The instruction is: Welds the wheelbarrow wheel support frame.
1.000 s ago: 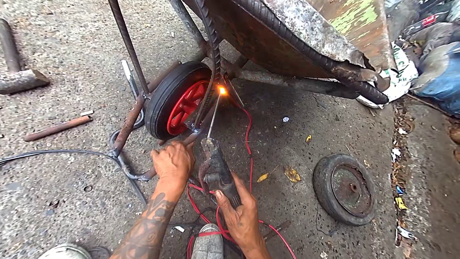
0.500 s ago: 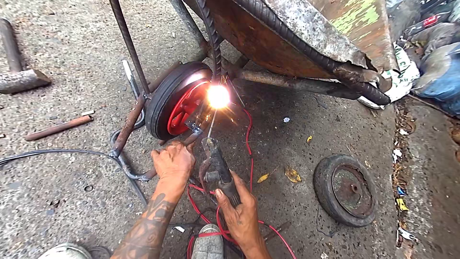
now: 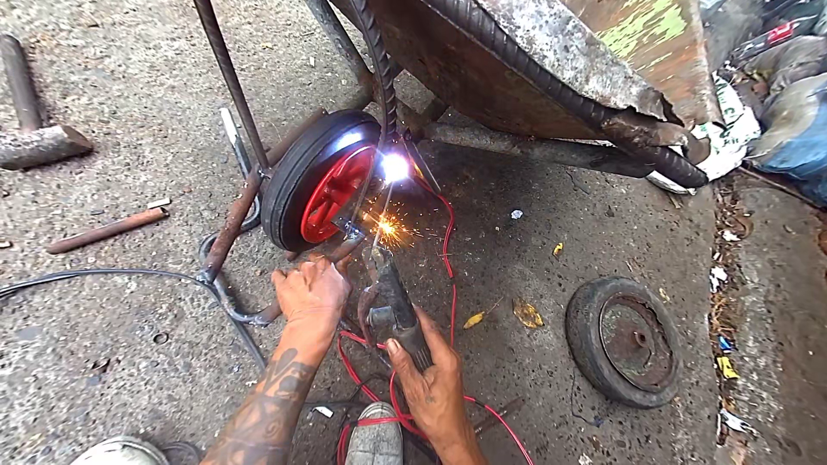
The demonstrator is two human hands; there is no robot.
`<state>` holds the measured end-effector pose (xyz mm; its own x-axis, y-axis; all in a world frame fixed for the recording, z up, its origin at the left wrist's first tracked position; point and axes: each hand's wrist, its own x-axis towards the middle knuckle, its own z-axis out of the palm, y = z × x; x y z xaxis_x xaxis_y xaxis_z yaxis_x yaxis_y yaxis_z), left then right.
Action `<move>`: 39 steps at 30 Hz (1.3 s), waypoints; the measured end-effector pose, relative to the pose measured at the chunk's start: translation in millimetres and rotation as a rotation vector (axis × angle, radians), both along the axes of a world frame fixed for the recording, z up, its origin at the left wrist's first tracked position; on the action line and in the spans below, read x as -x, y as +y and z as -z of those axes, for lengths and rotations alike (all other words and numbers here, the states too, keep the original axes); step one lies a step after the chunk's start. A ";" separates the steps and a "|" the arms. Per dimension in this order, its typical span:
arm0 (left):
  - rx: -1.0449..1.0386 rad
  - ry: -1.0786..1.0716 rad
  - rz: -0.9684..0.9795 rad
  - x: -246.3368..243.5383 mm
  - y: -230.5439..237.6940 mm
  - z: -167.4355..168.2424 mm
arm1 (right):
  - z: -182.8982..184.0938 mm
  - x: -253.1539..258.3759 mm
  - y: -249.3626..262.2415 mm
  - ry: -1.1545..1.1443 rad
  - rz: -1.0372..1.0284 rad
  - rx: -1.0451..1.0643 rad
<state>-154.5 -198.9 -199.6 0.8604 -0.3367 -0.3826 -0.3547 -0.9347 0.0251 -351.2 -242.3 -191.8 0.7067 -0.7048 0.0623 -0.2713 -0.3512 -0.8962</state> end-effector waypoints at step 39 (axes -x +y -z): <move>0.012 -0.018 0.004 -0.3 1.0 0.2 | -4.0 -3.7 1.7 -0.053 0.011 0.012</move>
